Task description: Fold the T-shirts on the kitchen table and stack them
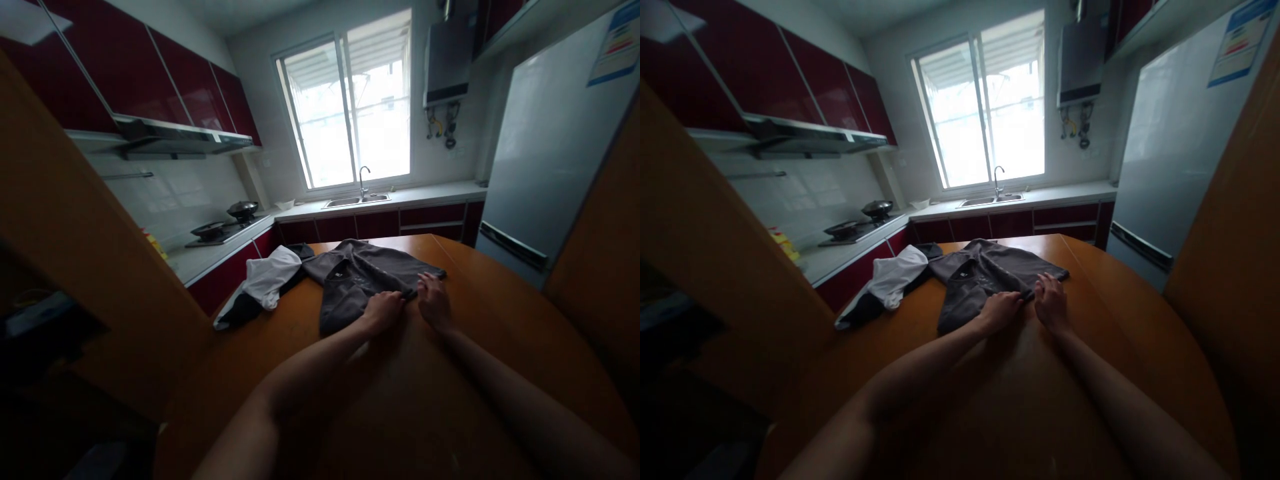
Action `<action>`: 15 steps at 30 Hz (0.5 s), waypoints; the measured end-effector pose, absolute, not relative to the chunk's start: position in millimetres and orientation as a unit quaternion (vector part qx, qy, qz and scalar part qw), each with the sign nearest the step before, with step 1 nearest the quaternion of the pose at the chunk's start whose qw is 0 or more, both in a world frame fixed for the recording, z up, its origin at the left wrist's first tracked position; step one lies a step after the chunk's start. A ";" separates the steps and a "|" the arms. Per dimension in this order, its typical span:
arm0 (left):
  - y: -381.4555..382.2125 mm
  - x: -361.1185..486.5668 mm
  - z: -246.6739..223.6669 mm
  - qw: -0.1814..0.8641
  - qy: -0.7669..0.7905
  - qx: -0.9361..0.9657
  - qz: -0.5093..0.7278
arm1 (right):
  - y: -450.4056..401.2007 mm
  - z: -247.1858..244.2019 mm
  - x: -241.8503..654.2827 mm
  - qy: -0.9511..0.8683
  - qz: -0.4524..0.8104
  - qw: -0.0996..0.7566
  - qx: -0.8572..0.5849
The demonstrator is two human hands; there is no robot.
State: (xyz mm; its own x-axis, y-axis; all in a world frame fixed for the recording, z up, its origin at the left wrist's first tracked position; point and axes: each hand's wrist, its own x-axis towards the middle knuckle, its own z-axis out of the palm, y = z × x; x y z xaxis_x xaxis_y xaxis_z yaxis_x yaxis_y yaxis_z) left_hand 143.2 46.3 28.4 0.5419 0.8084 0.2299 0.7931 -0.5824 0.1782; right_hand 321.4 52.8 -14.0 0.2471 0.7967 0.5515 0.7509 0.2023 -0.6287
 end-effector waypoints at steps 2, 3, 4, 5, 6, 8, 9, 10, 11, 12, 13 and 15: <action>46.4 165.4 34.7 0.058 0.420 0.891 0.165 | 56.4 -15.7 333.3 -0.595 0.023 0.483 -0.642; 49.0 169.2 39.5 0.069 0.405 0.893 0.186 | 57.5 -16.5 337.5 -0.589 0.020 0.484 -0.647; 53.4 167.7 44.7 0.073 0.400 0.889 0.211 | 58.2 -17.3 340.0 -0.585 0.016 0.484 -0.651; 59.4 161.1 49.8 0.072 0.406 0.880 0.234 | 58.5 -18.0 340.7 -0.585 0.011 0.482 -0.652; 66.8 149.8 54.3 0.063 0.423 0.868 0.253 | 58.3 -18.5 339.6 -0.590 0.009 0.477 -0.651; 84.0 116.6 59.6 0.045 0.471 0.843 0.256 | 57.4 -19.5 333.1 -0.611 0.018 0.456 -0.647; 92.8 96.7 59.9 0.041 0.486 0.835 0.253 | 56.9 -19.9 328.6 -0.623 0.030 0.438 -0.647; 101.0 76.2 58.5 0.038 0.500 0.829 0.248 | 56.3 -20.2 323.9 -0.636 0.047 0.416 -0.648; 108.0 56.3 55.3 0.038 0.510 0.825 0.240 | 55.9 -20.4 319.6 -0.648 0.064 0.391 -0.650; 113.7 38.0 50.6 0.039 0.516 0.824 0.230 | 55.6 -20.5 316.1 -0.658 0.079 0.367 -0.652; 117.9 22.0 44.5 0.042 0.521 0.824 0.218 | 55.6 -20.4 313.7 -0.667 0.090 0.347 -0.653; 122.6 -1.3 29.8 0.047 0.527 0.825 0.199 | 56.4 -19.7 312.3 -0.667 0.096 0.323 -0.664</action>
State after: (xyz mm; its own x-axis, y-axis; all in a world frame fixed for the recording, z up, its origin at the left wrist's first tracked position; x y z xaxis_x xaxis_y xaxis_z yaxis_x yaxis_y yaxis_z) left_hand -1.3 122.6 29.8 0.3650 0.8883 0.2785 0.8507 -0.4398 0.2877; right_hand 312.3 56.4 -19.7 0.0909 0.9486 0.3033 0.8242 0.0993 -0.5576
